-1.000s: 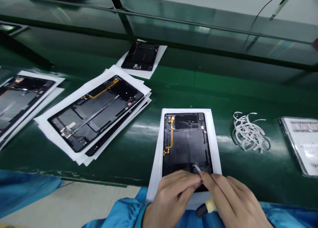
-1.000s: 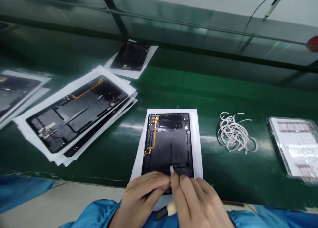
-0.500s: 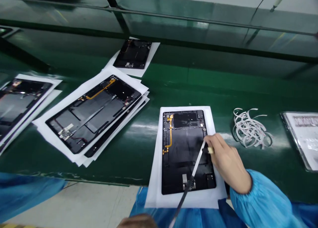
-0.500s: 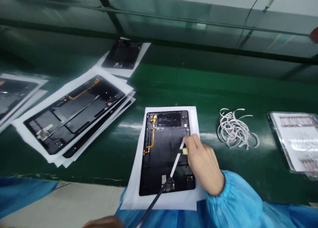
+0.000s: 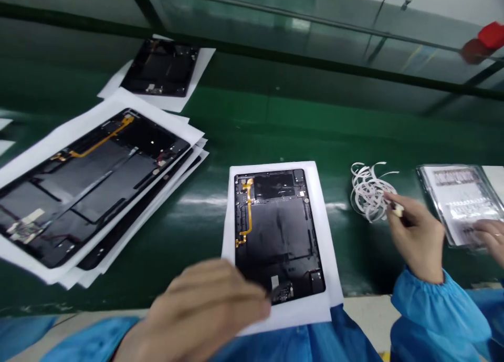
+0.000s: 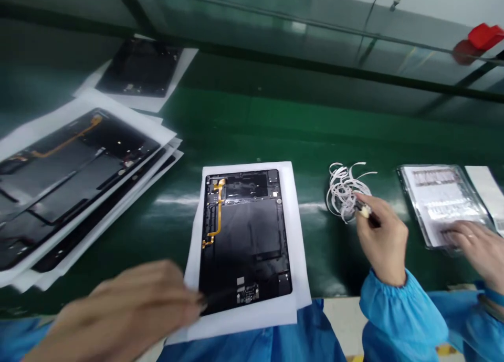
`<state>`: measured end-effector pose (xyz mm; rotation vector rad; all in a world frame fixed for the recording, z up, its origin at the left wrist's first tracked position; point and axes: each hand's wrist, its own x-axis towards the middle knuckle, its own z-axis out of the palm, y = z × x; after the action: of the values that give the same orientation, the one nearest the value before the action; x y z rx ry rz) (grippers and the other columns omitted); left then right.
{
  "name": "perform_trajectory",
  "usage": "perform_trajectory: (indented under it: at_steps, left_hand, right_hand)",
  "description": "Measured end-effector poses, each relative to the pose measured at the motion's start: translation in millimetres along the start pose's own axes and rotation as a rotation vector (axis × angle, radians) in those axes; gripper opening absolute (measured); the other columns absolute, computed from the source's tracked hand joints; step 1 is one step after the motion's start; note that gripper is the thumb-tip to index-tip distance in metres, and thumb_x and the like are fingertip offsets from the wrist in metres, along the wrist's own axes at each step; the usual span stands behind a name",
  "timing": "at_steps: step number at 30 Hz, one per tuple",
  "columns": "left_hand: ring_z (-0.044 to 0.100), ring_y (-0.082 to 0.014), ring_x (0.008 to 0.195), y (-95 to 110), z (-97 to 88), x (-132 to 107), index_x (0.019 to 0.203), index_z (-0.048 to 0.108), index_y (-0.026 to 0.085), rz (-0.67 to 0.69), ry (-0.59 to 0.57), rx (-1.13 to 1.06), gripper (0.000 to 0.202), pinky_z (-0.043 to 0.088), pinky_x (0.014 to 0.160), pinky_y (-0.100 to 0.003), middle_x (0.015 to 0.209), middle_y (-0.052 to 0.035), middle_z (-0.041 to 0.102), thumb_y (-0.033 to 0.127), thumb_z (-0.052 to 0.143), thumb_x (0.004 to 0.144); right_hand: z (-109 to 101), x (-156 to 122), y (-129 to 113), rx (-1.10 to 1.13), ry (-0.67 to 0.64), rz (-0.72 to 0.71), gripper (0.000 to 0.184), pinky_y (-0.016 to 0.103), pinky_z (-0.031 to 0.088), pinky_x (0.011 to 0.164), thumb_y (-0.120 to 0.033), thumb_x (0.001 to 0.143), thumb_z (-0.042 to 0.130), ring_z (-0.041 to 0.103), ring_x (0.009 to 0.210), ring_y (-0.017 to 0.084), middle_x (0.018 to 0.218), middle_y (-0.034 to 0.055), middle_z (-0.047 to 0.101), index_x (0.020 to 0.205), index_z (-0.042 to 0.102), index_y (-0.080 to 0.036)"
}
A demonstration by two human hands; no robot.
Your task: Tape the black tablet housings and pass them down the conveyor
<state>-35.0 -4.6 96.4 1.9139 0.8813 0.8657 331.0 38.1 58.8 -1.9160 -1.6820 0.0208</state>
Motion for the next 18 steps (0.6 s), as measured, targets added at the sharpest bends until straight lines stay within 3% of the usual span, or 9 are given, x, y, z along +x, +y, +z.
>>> perform_trajectory:
  at_steps: [1,2,4,6,8,11,18]
  left_hand:
    - [0.069,-0.017,0.072,-3,-6.7,20,0.113,0.07,0.033,0.051,-0.028,0.009,0.032,0.057,0.065,-0.029,0.088,-0.0005,0.076,0.013,0.066,0.088]
    - [0.068,-0.0159,0.075,-9,-11.1,37,0.105,0.072,0.03,0.061,0.037,0.043,0.028,0.056,0.067,-0.027,0.089,-0.0009,0.073,0.01,0.066,0.087]
    - [0.064,-0.0145,0.077,-26,-12.7,65,0.093,0.073,0.024,0.054,0.115,0.109,0.013,0.053,0.068,-0.026,0.087,-0.0021,0.065,0.014,0.07,0.086]
    - [0.061,-0.0145,0.08,-48,-7.7,82,0.087,0.072,0.021,0.013,0.119,0.154,0.001,0.051,0.074,-0.028,0.088,-0.0019,0.06,0.02,0.072,0.086]
    - [0.06,-0.0152,0.084,-67,-1.1,91,0.085,0.071,0.019,-0.04,0.073,0.171,0.003,0.049,0.079,-0.03,0.09,-0.0015,0.06,0.022,0.073,0.085]
    - [0.06,-0.016,0.088,-84,4.7,96,0.084,0.07,0.019,-0.098,0.025,0.182,0.003,0.047,0.081,-0.031,0.091,-0.0011,0.062,0.02,0.073,0.085]
    - [0.06,-0.0176,0.09,-91,5.7,96,0.085,0.069,0.019,-0.095,-0.004,0.23,0.002,0.044,0.084,-0.034,0.095,-0.0017,0.065,0.019,0.071,0.086]
  right_hand:
    - [-2,-2,-9,-0.021,0.044,-0.014,0.025,0.036,0.056,0.074,-0.028,0.087,0.061,0.069,0.086,0.024,0.1,0.0114,0.072,0.105,0.074,-0.017]
    - [-3,-4,-20,-0.04,0.083,-0.035,0.024,0.036,0.056,0.073,-0.028,0.087,0.061,0.068,0.085,0.024,0.101,0.0121,0.07,0.103,0.074,-0.016]
    - [-1,-13,-47,-0.011,0.049,-0.132,0.022,0.036,0.056,0.074,-0.025,0.087,0.063,0.067,0.085,0.023,0.1,0.0119,0.068,0.104,0.073,-0.018]
    - [7,-26,-71,0.139,-0.156,-0.324,0.023,0.034,0.058,0.077,-0.02,0.09,0.059,0.068,0.09,0.022,0.102,0.0103,0.068,0.11,0.07,-0.019]
    - [17,-43,-87,0.267,-0.363,-0.486,0.027,0.029,0.06,0.077,-0.014,0.093,0.052,0.07,0.095,0.019,0.109,0.0096,0.069,0.116,0.067,-0.019]
    - [33,-65,-90,0.295,-0.466,-0.586,0.032,0.028,0.061,0.081,-0.009,0.094,0.048,0.071,0.097,0.017,0.119,0.0101,0.07,0.121,0.063,-0.016]
    - [41,-85,-77,0.216,-0.473,-0.664,0.045,0.03,0.062,0.075,-0.001,0.089,0.041,0.073,0.094,0.019,0.128,0.0128,0.066,0.129,0.059,-0.012]
